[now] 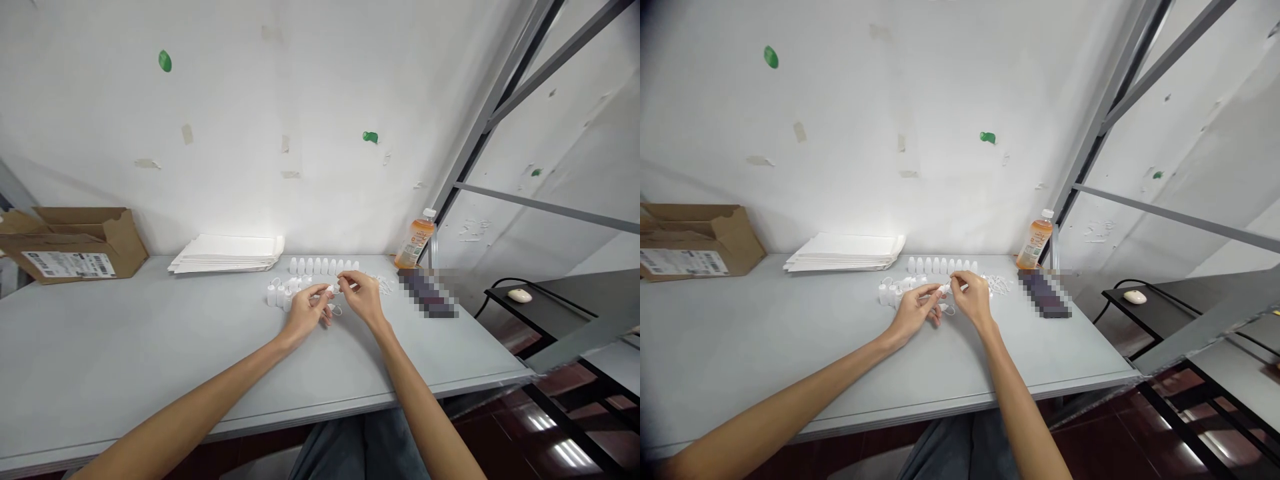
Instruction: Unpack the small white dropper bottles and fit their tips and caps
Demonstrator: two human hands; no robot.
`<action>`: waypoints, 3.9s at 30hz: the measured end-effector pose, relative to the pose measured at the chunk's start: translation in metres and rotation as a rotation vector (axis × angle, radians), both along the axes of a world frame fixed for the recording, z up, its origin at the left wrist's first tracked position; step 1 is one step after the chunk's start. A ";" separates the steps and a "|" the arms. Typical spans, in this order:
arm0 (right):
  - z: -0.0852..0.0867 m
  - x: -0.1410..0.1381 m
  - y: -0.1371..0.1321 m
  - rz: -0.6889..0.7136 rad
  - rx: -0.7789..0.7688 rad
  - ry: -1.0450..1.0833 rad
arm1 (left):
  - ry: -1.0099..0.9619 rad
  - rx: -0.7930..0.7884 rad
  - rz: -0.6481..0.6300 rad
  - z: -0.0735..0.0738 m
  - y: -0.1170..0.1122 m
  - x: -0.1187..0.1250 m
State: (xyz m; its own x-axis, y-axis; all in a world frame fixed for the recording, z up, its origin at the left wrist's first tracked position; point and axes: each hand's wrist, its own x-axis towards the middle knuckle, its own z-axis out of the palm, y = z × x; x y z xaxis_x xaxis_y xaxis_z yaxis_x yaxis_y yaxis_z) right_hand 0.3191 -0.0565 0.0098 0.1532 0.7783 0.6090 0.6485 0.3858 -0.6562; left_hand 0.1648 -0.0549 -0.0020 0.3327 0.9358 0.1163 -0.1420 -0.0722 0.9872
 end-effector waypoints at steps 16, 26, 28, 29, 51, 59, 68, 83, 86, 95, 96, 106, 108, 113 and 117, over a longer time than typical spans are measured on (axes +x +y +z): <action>0.010 0.003 -0.008 0.351 -0.465 0.288 | 0.150 0.165 0.018 0.000 -0.001 -0.004; 0.013 0.004 -0.008 0.405 -0.428 0.385 | 0.258 0.234 0.122 0.007 -0.005 -0.007; 0.013 0.003 -0.008 0.402 -0.424 0.381 | 0.287 0.298 0.151 0.007 -0.006 -0.007; 0.014 0.003 -0.009 0.407 -0.426 0.377 | 0.297 0.336 0.168 0.006 -0.005 -0.007; 0.018 0.003 -0.012 0.551 -0.490 0.465 | 0.070 -0.001 -0.040 0.011 -0.013 -0.003; 0.021 0.004 -0.012 0.517 -0.482 0.529 | 0.103 0.100 0.023 0.011 -0.015 -0.007; 0.023 0.004 -0.014 0.428 -0.478 0.529 | 0.280 0.232 0.040 0.009 -0.018 -0.006; 0.020 0.009 -0.013 0.456 -0.498 0.474 | 0.215 0.184 0.048 0.007 -0.013 -0.005; 0.023 0.011 -0.015 0.477 -0.490 0.477 | 0.126 0.147 0.022 0.009 -0.013 -0.006; 0.014 0.050 -0.009 0.113 -0.232 0.477 | 0.075 0.105 -0.027 0.007 -0.013 -0.006; 0.010 0.057 -0.010 0.047 -0.209 0.419 | 0.078 0.107 -0.030 0.006 -0.012 -0.006; -0.012 0.090 -0.029 -0.173 -0.225 -0.147 | 0.131 0.139 -0.006 0.000 -0.011 -0.006; -0.013 0.083 -0.029 -0.131 -0.266 -0.226 | 0.149 0.138 -0.018 0.000 -0.011 -0.006; -0.016 0.075 -0.029 -0.129 -0.331 -0.352 | 0.163 0.142 -0.018 -0.001 -0.012 -0.005; -0.013 0.076 -0.033 -0.162 -0.274 -0.260 | 0.180 0.151 0.006 0.000 -0.012 -0.006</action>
